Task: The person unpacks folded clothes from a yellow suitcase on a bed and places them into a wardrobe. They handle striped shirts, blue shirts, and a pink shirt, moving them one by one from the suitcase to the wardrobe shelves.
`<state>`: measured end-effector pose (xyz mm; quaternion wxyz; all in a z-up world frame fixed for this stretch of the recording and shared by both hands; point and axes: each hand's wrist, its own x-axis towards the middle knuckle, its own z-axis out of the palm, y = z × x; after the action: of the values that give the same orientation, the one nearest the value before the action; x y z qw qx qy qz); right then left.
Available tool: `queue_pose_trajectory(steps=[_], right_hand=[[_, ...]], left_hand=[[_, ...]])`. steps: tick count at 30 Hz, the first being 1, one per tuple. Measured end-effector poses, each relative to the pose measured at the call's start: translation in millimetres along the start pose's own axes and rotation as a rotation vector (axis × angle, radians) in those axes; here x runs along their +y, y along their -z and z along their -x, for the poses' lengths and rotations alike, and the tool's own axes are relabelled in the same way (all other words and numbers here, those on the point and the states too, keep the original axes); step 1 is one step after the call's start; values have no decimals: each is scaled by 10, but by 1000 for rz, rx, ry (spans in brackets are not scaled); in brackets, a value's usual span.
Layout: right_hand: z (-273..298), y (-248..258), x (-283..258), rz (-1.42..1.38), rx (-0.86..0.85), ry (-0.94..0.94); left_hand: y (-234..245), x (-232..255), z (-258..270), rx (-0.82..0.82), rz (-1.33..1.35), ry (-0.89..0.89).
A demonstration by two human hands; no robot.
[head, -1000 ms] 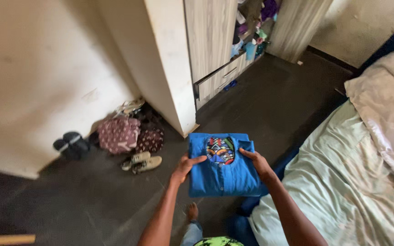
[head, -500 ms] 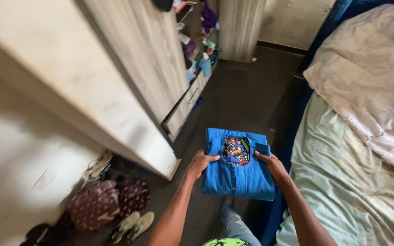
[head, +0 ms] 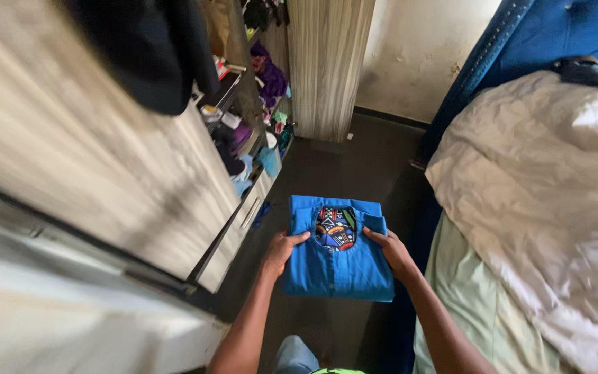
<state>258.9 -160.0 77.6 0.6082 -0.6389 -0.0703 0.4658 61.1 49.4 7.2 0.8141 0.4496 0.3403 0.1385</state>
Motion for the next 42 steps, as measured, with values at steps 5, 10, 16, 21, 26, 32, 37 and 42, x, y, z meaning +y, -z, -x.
queue_pose_trajectory(steps=[5, 10, 16, 21, 26, 32, 37, 42], right_hand=[[-1146, -35, -466, -26, 13, 43], [-2355, -41, -1027, -70, 13, 101], [-3615, -21, -1776, -140, 39, 67], [-4666, 49, -2431, -149, -11, 87], [-5881, 48, -3115, -47, -92, 73], [-7112, -281, -4147, 122, -276, 112], [-7766, -1010, -4957, 55, -583, 105], [-8059, -1859, -5422, 116, -734, 118]], left_hand=[[-6, 419, -1334, 70, -98, -85], [-5, 1028, -2750, 168, -328, -71], [-212, 1877, -4174, 230, -526, -252], [-321, 2497, -5256, 283, -608, -243], [-363, 3183, -6128, 484, -855, -762], [-449, 4414, -6686, 623, -705, -540], [-272, 5457, -6903, 810, -780, -393], [41, 6438, -7112, 1095, -1001, -542]])
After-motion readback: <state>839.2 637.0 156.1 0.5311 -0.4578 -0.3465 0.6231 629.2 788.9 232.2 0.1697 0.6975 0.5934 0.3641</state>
